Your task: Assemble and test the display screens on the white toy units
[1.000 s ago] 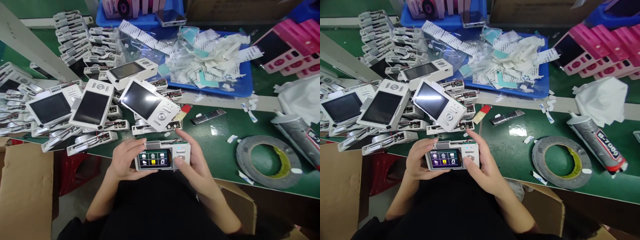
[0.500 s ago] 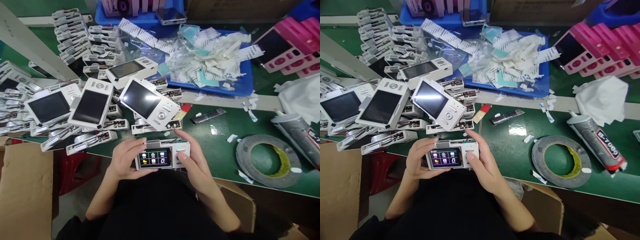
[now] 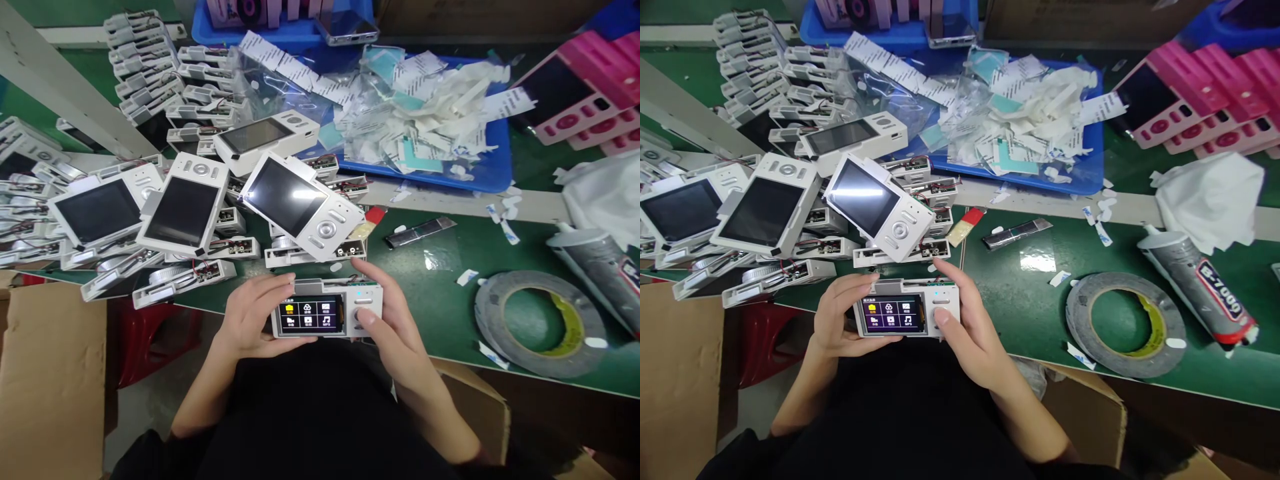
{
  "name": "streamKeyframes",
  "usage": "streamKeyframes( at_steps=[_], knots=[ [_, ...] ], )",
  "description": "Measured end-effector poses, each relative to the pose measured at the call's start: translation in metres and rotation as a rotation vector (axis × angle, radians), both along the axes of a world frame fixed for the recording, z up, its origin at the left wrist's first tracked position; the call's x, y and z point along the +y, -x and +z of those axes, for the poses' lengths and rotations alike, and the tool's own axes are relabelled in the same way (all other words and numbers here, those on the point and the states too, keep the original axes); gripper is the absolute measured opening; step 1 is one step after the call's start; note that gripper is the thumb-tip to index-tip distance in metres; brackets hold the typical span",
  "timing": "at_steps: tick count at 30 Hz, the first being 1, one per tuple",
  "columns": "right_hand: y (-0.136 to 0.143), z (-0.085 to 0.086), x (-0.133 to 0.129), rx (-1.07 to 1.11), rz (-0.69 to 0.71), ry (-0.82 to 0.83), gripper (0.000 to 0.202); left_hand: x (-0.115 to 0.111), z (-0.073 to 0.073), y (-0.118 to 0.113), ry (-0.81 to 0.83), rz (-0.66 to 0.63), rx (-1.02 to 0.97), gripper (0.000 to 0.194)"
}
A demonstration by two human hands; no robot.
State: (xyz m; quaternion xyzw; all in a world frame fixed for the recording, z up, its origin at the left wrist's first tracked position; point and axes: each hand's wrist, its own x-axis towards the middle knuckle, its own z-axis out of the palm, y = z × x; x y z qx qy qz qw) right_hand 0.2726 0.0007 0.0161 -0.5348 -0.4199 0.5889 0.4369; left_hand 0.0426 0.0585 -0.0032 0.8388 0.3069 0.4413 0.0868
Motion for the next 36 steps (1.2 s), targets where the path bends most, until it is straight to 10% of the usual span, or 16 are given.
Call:
streamKeyframes(
  at_steps=[19, 36],
  knots=[
    [-0.01, -0.019, 0.0, -0.225, 0.141, -0.222, 0.052, -0.007, 0.005, 0.001, 0.211, 0.044, 0.118, 0.073],
    [-0.009, -0.016, 0.002, -0.293, 0.163, -0.248, 0.051, -0.01, 0.009, -0.006, 0.5, 0.204, -0.241, 0.066]
  ],
)
